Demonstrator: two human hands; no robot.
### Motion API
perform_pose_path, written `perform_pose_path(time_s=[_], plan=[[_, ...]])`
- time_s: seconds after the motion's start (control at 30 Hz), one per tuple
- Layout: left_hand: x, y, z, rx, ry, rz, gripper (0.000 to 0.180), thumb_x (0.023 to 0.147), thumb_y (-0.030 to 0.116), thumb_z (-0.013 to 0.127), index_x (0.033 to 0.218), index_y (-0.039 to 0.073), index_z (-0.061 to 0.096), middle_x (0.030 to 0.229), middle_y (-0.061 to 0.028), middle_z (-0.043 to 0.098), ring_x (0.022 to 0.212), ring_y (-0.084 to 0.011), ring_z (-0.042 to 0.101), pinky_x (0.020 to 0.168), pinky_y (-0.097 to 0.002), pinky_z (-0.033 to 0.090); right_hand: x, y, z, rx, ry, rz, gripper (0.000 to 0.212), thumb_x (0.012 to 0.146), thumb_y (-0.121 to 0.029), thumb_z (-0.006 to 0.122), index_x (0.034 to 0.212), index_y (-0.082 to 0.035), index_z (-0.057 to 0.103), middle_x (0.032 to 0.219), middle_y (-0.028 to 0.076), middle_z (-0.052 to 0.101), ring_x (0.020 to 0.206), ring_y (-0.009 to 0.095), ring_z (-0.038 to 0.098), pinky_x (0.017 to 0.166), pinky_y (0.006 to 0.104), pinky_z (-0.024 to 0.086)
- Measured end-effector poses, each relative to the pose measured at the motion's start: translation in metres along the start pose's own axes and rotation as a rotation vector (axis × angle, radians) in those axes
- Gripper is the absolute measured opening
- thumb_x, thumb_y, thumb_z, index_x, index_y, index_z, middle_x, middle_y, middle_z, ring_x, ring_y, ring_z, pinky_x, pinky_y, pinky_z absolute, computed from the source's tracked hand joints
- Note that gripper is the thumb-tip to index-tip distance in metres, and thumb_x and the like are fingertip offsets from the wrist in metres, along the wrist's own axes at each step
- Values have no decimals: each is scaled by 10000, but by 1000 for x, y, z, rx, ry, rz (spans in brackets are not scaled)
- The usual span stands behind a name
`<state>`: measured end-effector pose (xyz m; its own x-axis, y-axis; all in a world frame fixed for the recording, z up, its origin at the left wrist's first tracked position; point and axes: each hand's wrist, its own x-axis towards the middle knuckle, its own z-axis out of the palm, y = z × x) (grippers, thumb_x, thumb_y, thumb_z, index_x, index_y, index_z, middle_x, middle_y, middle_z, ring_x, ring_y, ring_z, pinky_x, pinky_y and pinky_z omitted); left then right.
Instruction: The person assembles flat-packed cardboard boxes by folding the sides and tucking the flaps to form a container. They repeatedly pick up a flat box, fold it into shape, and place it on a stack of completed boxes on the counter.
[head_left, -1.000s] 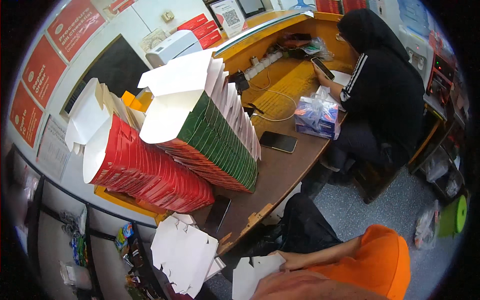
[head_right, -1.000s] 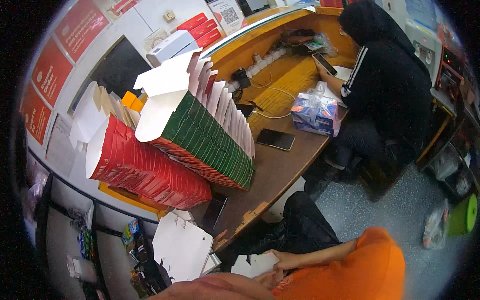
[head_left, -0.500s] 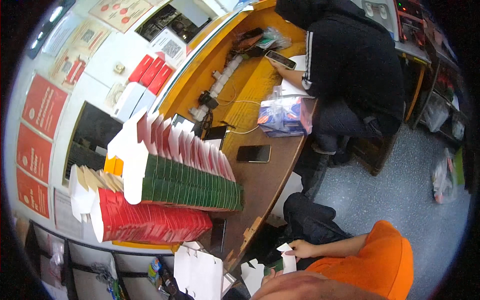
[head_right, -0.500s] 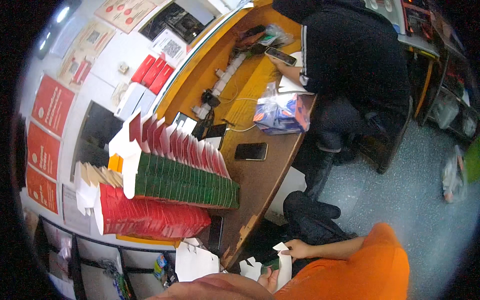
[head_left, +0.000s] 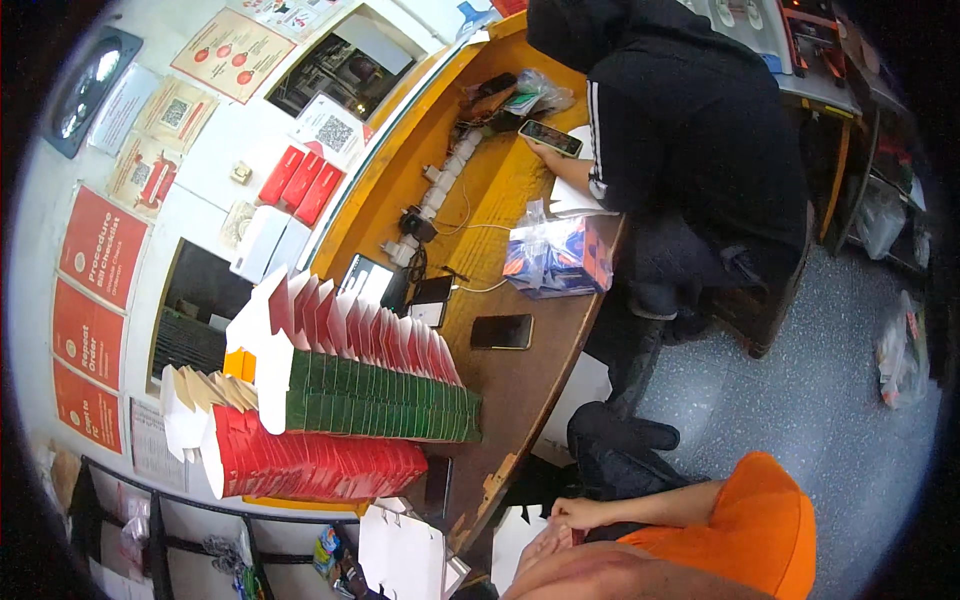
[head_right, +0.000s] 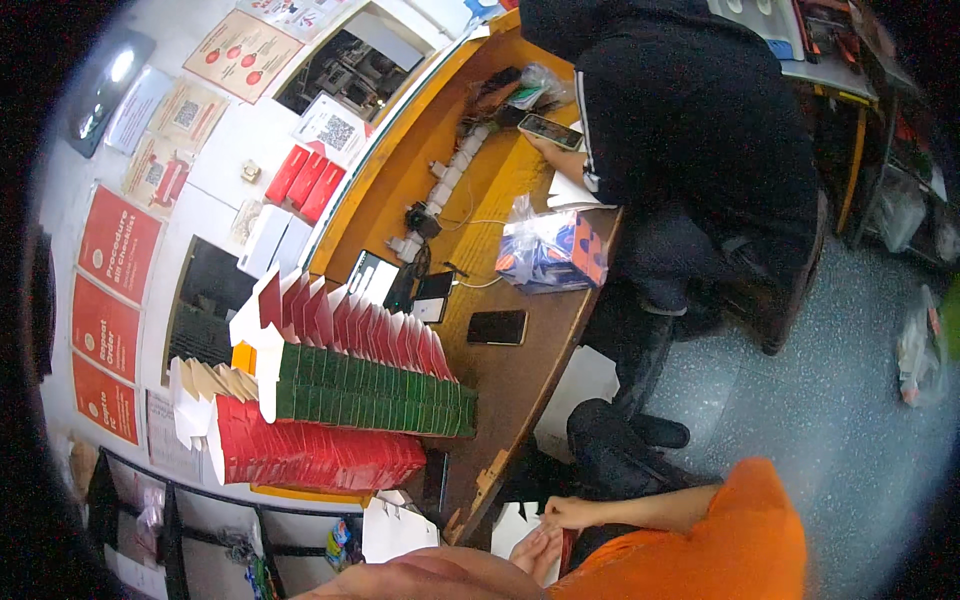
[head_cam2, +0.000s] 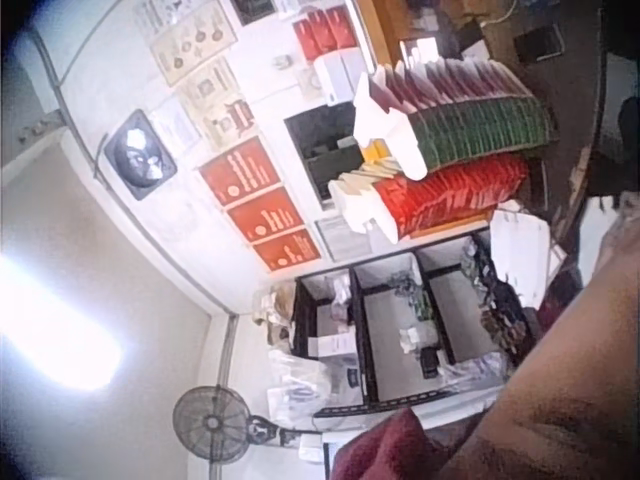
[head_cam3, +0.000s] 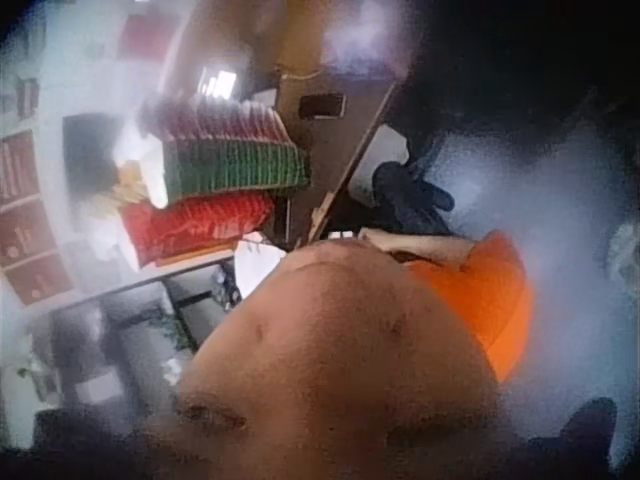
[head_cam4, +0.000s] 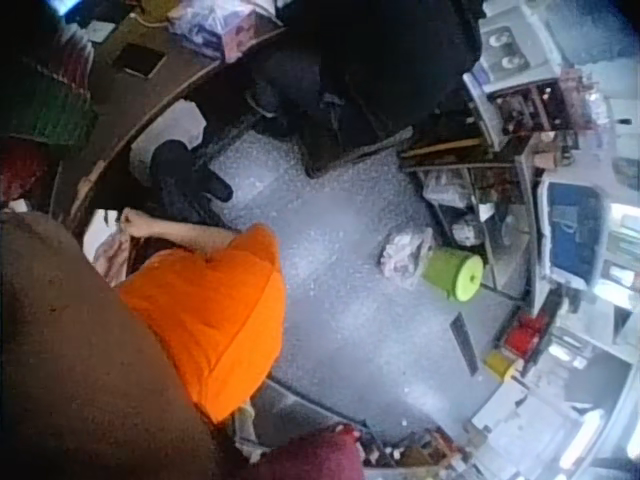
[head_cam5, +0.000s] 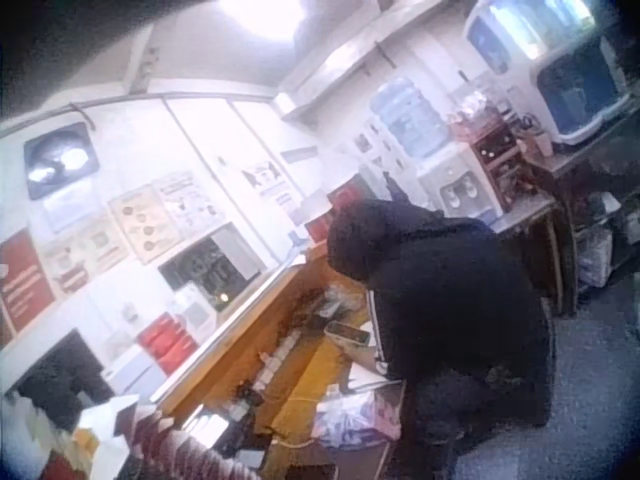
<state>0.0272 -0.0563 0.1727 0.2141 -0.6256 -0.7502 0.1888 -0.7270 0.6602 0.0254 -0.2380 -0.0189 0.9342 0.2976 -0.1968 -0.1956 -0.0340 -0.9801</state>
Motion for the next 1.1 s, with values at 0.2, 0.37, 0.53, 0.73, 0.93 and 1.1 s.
perform_pose_path(time_s=[0.2, 0.37, 0.53, 0.73, 0.93, 1.1], plan=[[-33, -52, -6, 281, 95, 49, 229, 1016, 254, 654, 1005, 28, 685, 829, -35, 650, 793, -155, 610, 733, -328, 500, 29, 13, -25, 582, 1, 522, 390, 1052, -393, 494, 1168, -45, 628, 1174, 168, 642, 1072, 335, 669, 818, 647, 576], [-11, -131, -6, -32, 463, -1, 262, 989, 298, 702, 896, 53, 711, 725, 16, 586, 688, -101, 543, 629, -295, 436, 33, 8, -6, -182, -100, -43, 506, 1097, -428, 363, 1242, -44, 659, 1292, 142, 656, 1172, 326, 634, 1032, 386, 450], [15, -146, 2, -778, 709, -137, 322, 934, 386, 772, 902, 70, 723, 865, -4, 719, 737, -135, 676, 552, -256, 450, 9, -87, 20, -347, -201, -331, 257, 1028, -246, 620, 1084, -4, 688, 1083, 153, 672, 995, 293, 649, 851, 371, 521], [80, -204, 21, -1151, 927, 194, 380, 913, 313, 796, 1121, 41, 631, 922, -63, 708, 799, -213, 703, 607, -313, 516, 19, -77, 32, -471, -381, -431, 238, 948, -235, 739, 1066, -31, 710, 1082, 132, 668, 1001, 288, 627, 787, 382, 519], [146, -214, 24, -503, 1356, 143, 419, 819, 176, 797, 1153, 43, 581, 1012, -186, 698, 908, -342, 691, 811, -438, 541, 45, -34, 25, -867, -384, -347, 272, 862, -185, 761, 1081, -29, 722, 1115, 172, 678, 1140, 355, 596, 921, 446, 517], [143, -206, 11, -579, 1369, 301, 244, 851, 120, 705, 1056, 48, 594, 1008, -205, 629, 1001, -403, 627, 850, -483, 498, 62, -42, 43, -708, -527, 175, 215, 881, -127, 757, 1054, -13, 703, 999, 117, 694, 1002, 227, 643, 927, 379, 512]])
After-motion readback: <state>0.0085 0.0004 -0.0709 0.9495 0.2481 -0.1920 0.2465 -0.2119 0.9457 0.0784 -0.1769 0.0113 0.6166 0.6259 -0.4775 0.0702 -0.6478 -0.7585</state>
